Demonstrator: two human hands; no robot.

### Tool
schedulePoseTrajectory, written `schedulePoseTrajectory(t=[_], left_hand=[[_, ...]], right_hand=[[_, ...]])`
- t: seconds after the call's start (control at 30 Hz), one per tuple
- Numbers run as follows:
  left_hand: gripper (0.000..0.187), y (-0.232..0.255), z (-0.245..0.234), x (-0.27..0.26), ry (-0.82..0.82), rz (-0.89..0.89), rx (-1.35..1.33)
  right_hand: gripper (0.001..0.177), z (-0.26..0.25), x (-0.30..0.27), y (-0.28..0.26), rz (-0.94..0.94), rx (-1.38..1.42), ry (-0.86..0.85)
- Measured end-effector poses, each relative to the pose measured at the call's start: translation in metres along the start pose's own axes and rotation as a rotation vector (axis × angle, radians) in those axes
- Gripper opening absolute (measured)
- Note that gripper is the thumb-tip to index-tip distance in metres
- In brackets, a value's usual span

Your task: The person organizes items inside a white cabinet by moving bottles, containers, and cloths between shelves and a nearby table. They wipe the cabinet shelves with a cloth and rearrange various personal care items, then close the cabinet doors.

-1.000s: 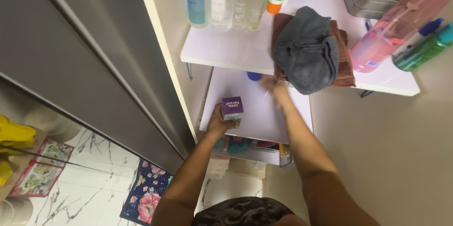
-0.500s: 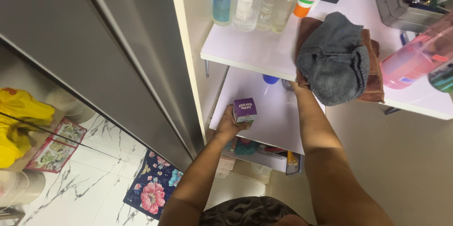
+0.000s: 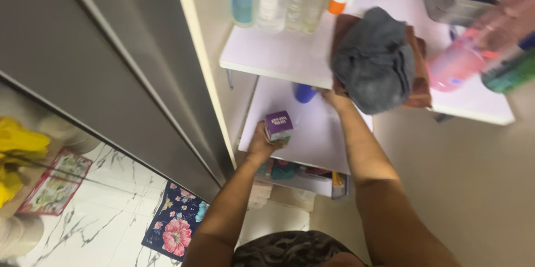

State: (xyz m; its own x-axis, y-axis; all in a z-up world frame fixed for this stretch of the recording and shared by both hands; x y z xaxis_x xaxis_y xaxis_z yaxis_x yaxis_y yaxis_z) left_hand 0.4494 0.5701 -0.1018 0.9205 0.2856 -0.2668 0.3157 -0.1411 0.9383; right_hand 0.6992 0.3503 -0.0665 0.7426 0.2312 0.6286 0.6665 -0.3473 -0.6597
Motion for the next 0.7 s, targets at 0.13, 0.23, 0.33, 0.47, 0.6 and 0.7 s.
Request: schedulePoseTrajectory(t=[0.13,0.23,0.33,0.47,0.6,0.7], left_hand=[[0.084,-0.023,0.002,0.019,-0.052,0.102,-0.015],[0.082,-0.037,0.003,0.028,-0.099,0.133,-0.065],[0.076,-0.037,0.003,0.026,-0.220,0.345,-0.256],[0.069,-0.039,-0.008,0.001,-0.186,0.167,-0.038],[0.073,-0.046,-0.008,-0.031,-0.275,0.250,0.112],[0.086,-0.077,0.007,-0.070,-0.449,0.349,0.042]], right_hand=[[0.064,-0.011,-0.051,-0.046,0.085,0.031,-0.194],[0.031,-0.029,-0.098,-0.079,0.204,-0.050,-0.244],[0.031,-0.049,-0.156,-0.115,0.278,-0.126,-0.201],[0.050,-0.083,-0.241,-0.169,0.109,-0.334,-0.062],[0.047,-0.105,-0.339,-0.240,0.140,-0.547,-0.052],[0.049,-0.104,-0.411,-0.309,0.051,-0.613,0.087]])
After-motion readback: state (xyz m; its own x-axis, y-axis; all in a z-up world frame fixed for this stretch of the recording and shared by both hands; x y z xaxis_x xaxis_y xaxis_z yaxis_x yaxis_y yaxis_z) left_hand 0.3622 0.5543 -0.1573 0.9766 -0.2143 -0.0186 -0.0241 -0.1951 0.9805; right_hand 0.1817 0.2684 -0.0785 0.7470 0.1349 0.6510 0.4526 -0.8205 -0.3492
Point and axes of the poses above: each hand's wrist, its own x-axis towards the middle knuckle, its own z-axis out of the palm, y = z × x, the point moved 1 cm from there along x, towards the middle knuckle, and after that the axes turned 15 degrees about -z, right-handed, at the moved point
